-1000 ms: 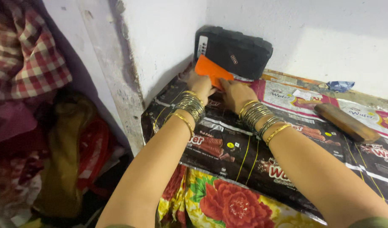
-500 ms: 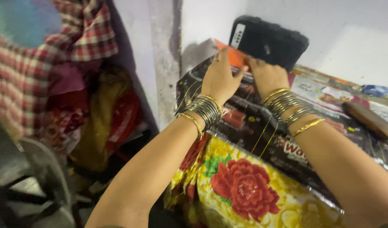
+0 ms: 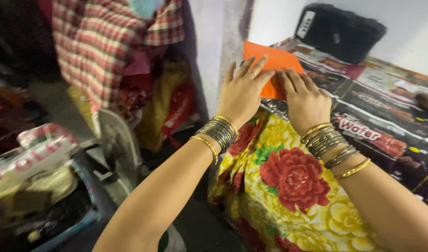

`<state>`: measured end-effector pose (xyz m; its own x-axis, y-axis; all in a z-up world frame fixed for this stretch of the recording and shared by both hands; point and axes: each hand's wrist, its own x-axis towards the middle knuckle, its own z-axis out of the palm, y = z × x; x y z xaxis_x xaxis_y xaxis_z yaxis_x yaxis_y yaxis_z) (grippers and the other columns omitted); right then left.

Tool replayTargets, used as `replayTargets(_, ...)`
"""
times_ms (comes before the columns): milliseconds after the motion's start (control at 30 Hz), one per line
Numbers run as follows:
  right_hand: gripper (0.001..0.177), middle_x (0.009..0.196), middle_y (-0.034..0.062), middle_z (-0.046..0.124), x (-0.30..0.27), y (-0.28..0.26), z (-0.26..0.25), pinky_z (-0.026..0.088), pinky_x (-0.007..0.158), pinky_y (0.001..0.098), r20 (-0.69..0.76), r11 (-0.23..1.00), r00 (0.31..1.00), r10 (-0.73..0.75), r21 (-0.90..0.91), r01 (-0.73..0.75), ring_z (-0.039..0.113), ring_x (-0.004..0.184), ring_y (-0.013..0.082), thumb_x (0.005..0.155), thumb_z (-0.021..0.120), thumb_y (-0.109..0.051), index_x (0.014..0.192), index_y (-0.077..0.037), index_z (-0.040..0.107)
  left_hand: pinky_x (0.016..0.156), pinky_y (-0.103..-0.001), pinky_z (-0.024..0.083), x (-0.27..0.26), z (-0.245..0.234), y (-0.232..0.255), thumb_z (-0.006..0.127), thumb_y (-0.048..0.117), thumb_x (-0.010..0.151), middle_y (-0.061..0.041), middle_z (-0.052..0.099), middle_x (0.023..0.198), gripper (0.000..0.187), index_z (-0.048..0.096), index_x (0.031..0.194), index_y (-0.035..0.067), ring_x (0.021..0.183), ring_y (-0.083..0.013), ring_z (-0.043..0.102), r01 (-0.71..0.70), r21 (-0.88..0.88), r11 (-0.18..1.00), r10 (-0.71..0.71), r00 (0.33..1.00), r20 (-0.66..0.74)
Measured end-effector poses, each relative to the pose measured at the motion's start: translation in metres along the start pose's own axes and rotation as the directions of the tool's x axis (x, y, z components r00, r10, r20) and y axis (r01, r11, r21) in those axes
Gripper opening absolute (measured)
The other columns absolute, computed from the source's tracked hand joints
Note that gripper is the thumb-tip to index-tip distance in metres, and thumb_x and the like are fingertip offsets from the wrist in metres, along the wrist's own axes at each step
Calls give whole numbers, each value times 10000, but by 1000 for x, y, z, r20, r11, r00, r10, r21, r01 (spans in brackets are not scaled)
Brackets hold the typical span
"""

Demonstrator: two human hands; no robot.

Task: The person gathers various household items from a shelf and places them into a plastic basket on a table. Items handled include a plastic bag, a small box, a hairdryer, a container with stationery, a blood pressure monitor box, a wallet, and a black case. The person also briefly wipes the shelf surface with a cloth.

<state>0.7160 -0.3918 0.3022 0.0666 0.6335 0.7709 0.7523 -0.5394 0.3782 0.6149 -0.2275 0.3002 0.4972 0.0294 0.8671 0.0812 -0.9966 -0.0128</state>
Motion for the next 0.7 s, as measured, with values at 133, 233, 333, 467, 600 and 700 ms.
replayTargets(133, 573, 1416, 40, 649, 10, -50, -2, 600, 846, 388, -29, 992, 998, -51, 115, 54, 652, 1235, 247, 919, 530, -99, 1489, -145, 572, 1088, -465, 472, -30, -40, -24, 576, 92, 894, -61, 665, 1339, 385, 652, 1271, 111, 1325, -258, 566, 10, 55, 998, -15, 995, 97)
replayTargets(233, 532, 1404, 36, 658, 23, -89, 1, 592, 797, 397, -54, 965, 997, -63, 250, 75, 659, 1226, 234, 928, 548, -105, 1455, -158, 590, 999, -426, 527, -53, -69, -45, 560, 95, 916, -76, 686, 1300, 335, 650, 1239, 93, 1300, -278, 586, 67, 90, 994, -75, 993, 90)
replayTargets(333, 569, 1396, 11, 669, 36, -133, 4, 597, 833, 394, -40, 932, 995, -93, 348, 101, 670, 1202, 217, 905, 546, -50, 1458, -172, 600, 907, -402, 558, -83, -100, -66, 549, 86, 937, -79, 686, 1290, 316, 636, 1241, 80, 1288, -281, 596, 167, 105, 980, -178, 978, 104)
replayTargets(467, 522, 1403, 4, 665, 52, -202, 5, 597, 854, 376, -137, 878, 972, -193, 418, 233, 663, 1249, 215, 937, 595, -111, 1455, -173, 597, 946, -373, 560, -132, -149, -98, 556, 90, 944, -83, 671, 1311, 343, 609, 1282, 66, 1303, -283, 588, 219, 239, 946, -245, 966, 84)
replayTargets(600, 575, 1381, 10, 662, 67, -284, -1, 595, 813, 376, -163, 828, 952, -258, 470, 305, 657, 1208, 220, 858, 636, -260, 1426, -190, 588, 1007, -374, 537, -189, -206, -128, 567, 80, 906, -95, 646, 1346, 408, 588, 1311, 44, 1335, -286, 560, 258, 357, 898, -298, 953, 60)
replayTargets(700, 551, 1399, -2, 659, 71, -350, -6, 598, 825, 350, -201, 799, 925, -322, 466, 380, 655, 1227, 205, 887, 593, -231, 1437, -201, 576, 1050, -379, 512, -237, -249, -149, 574, 78, 910, -101, 639, 1362, 413, 585, 1321, 37, 1351, -288, 547, 302, 433, 850, -357, 933, 50)
